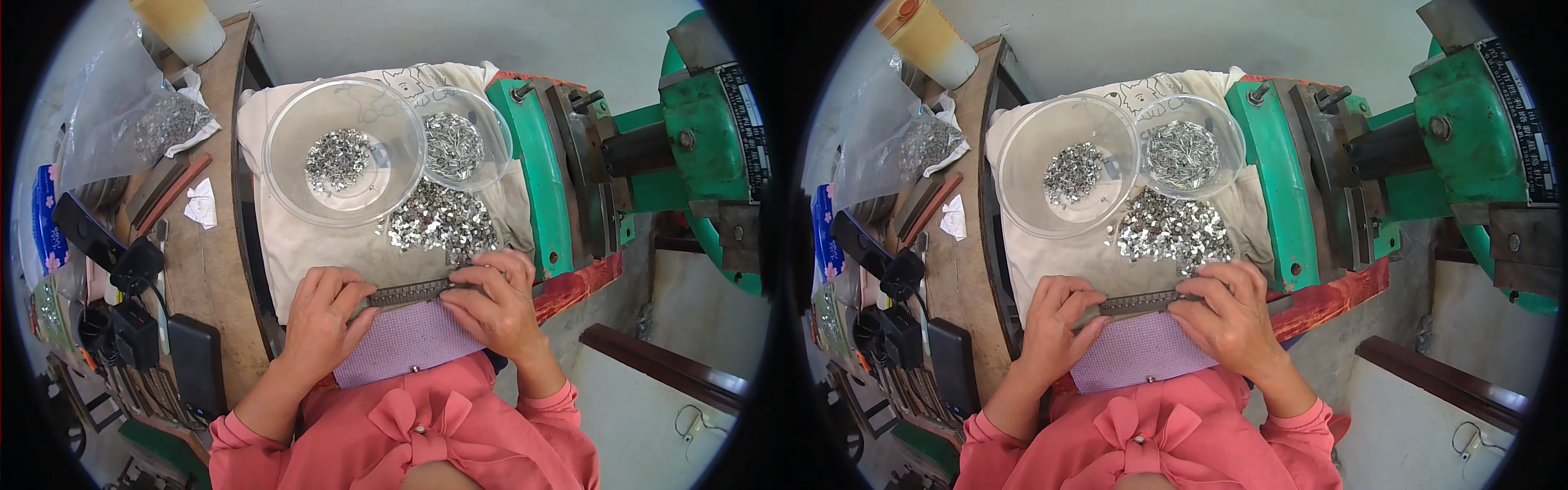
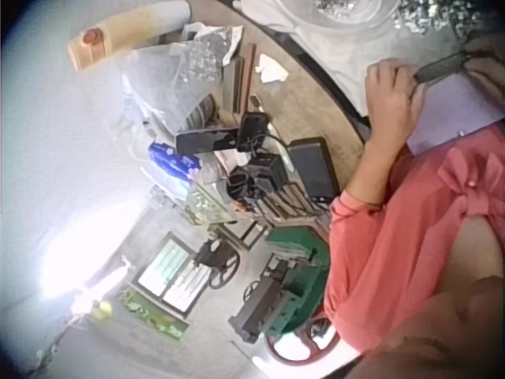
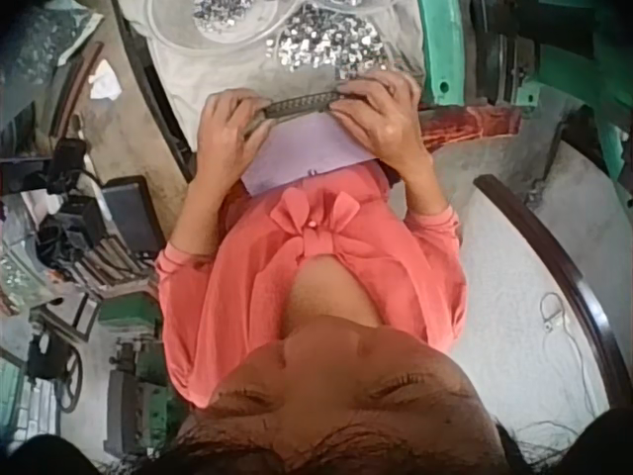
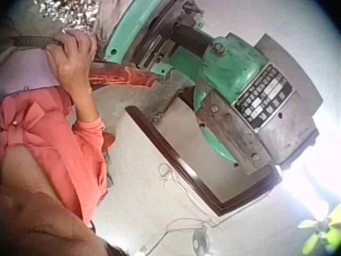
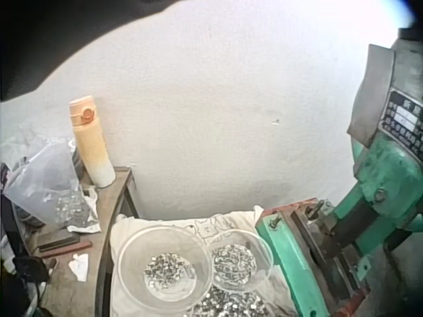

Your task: The person places small silver metal pieces into a long metal tray with slots. They then insert the tray into a green press machine and operate the lever to process the parts. The person removes the tray and repeats the process of filling and pressing.

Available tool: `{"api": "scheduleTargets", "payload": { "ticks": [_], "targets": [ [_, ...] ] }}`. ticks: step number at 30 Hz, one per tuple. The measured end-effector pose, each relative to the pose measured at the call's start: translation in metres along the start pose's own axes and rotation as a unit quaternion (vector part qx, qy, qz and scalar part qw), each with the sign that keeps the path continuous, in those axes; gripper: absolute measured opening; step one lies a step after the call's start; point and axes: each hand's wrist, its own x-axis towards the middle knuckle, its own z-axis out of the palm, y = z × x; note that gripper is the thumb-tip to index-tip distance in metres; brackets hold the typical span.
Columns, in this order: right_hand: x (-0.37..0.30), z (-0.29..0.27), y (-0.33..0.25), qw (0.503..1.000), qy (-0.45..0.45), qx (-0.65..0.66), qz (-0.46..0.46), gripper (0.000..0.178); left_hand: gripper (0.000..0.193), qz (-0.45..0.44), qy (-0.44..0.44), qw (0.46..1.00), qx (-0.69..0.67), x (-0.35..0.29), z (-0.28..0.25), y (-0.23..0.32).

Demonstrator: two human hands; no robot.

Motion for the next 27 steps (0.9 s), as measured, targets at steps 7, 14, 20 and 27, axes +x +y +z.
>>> {"api": "scheduleTargets", "payload": {
  "ticks": [7, 14, 20, 27],
  "targets": [
    [-0.019, 0.022, -0.011, 0.999, 0.039, 0.003, 0.019, 0.022, 0.033, -0.002, -0.005, 1.000, 0.000, 0.000, 0.000, 0.000],
    [-0.020, 0.034, -0.024, 0.993, 0.077, -0.055, 0.064, 0.020, 0.034, -0.002, -0.004, 1.000, -0.001, 0.000, 0.000, -0.001],
    [-0.022, 0.032, -0.023, 0.994, 0.070, -0.024, 0.083, 0.018, 0.033, -0.001, 0.000, 1.000, -0.001, 0.000, -0.001, 0.001],
    [-0.024, 0.025, -0.022, 0.995, 0.034, 0.008, 0.094, 0.019, 0.032, -0.005, -0.003, 1.000, -0.004, 0.000, -0.001, 0.001]
  ]
}}
